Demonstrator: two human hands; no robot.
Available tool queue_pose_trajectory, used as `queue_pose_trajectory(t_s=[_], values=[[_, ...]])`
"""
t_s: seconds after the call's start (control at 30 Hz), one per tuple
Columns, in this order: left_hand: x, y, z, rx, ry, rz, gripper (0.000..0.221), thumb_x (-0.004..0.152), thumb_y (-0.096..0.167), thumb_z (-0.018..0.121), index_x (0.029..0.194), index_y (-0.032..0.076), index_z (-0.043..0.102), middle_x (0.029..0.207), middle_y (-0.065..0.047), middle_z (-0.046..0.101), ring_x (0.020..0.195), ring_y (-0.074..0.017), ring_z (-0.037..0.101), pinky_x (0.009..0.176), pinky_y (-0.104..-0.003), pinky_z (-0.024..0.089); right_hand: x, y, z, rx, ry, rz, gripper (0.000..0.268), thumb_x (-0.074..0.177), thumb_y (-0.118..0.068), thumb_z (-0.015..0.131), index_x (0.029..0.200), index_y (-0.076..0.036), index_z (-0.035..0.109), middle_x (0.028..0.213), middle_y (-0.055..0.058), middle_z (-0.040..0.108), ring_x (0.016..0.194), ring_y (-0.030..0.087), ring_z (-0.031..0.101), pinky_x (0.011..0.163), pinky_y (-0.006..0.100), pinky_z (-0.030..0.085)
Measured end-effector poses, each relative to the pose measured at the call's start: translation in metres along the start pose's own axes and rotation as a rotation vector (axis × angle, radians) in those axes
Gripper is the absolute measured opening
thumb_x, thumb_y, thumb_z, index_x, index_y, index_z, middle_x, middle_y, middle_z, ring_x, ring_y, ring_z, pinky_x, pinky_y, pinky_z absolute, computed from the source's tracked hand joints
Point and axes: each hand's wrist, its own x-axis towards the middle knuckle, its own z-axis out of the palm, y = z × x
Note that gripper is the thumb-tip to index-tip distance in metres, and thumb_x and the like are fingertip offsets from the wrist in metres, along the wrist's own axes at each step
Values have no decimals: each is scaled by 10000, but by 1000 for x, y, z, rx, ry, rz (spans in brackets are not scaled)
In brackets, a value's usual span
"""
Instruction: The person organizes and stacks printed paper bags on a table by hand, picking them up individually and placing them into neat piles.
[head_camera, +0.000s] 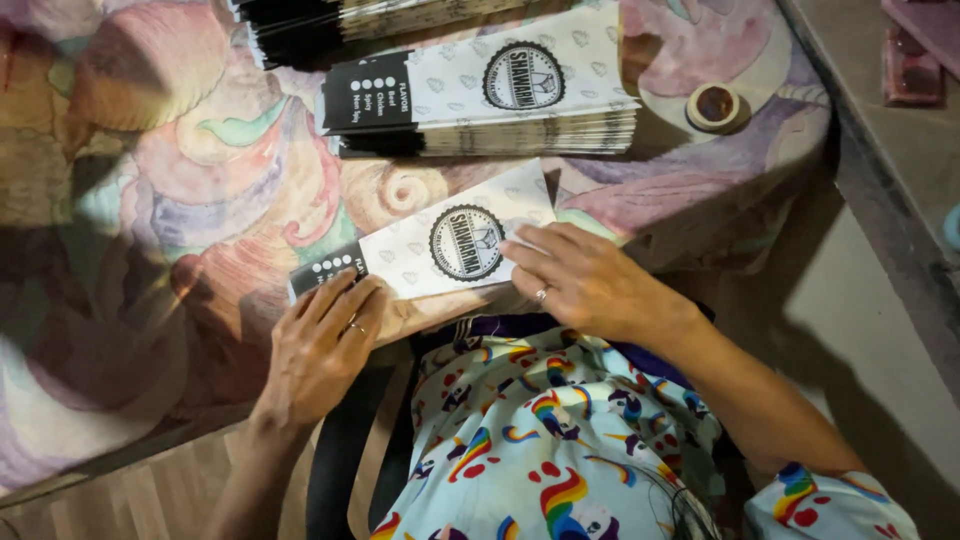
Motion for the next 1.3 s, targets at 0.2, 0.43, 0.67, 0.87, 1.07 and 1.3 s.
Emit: queue_pose_trajectory(t_s=[0.2, 0.43, 0.67, 0.87, 1.07, 1.3], values=[[-5, 7, 9, -174, 97, -241, 124, 944, 25, 685, 976, 60, 799, 1088, -115, 765, 1061, -348, 726, 901, -416, 587, -10, 11, -9, 97, -94, 81, 206, 1010, -5, 457, 1003, 38, 659, 1135, 210, 679, 1106, 449, 658, 867, 504, 554], [7, 11, 1, -283, 123, -332, 137, 915, -51, 694, 920, 16, 813, 992, -140, 780, 983, -379, 738, 878, -445, 605, -9, 11, -9, 118, -33, 121, 145, 970, 0, 554, 948, -11, 697, 1033, 137, 708, 1059, 414, 687, 833, 475, 565], [10, 12, 0, -339, 138, -362, 97, 881, -71, 736, 912, -6, 801, 973, -169, 775, 964, -401, 735, 883, -472, 602, -6, 7, 0, 75, 65, 143, 144, 970, -29, 600, 851, -45, 680, 973, 89, 703, 989, 361, 700, 805, 437, 568], [9, 13, 2, -311, 148, -343, 74, 857, -62, 768, 896, -5, 796, 986, -166, 778, 961, -403, 740, 858, -463, 603, 1, 8, 4, 143, 90, 176, 179, 937, -83, 667, 765, -33, 665, 920, 118, 695, 963, 385, 683, 827, 484, 558], [-1, 23, 5, -177, 147, -286, 86, 893, 2, 738, 961, 6, 791, 1087, -157, 771, 1054, -387, 731, 876, -461, 580, 30, 12, 39, 95, 48, 210, 366, 1015, -265, 665, 827, 46, 712, 1192, 230, 644, 1216, 425, 598, 1015, 502, 513], [-13, 23, 15, -209, 152, -275, 181, 951, 120, 711, 1069, -9, 757, 1234, -184, 735, 1175, -404, 689, 1013, -480, 522, 37, 14, 50, 101, -350, 338, 677, 1075, -502, 444, 1512, 15, 438, 1527, 257, 505, 1467, 401, 423, 1231, 536, 232]])
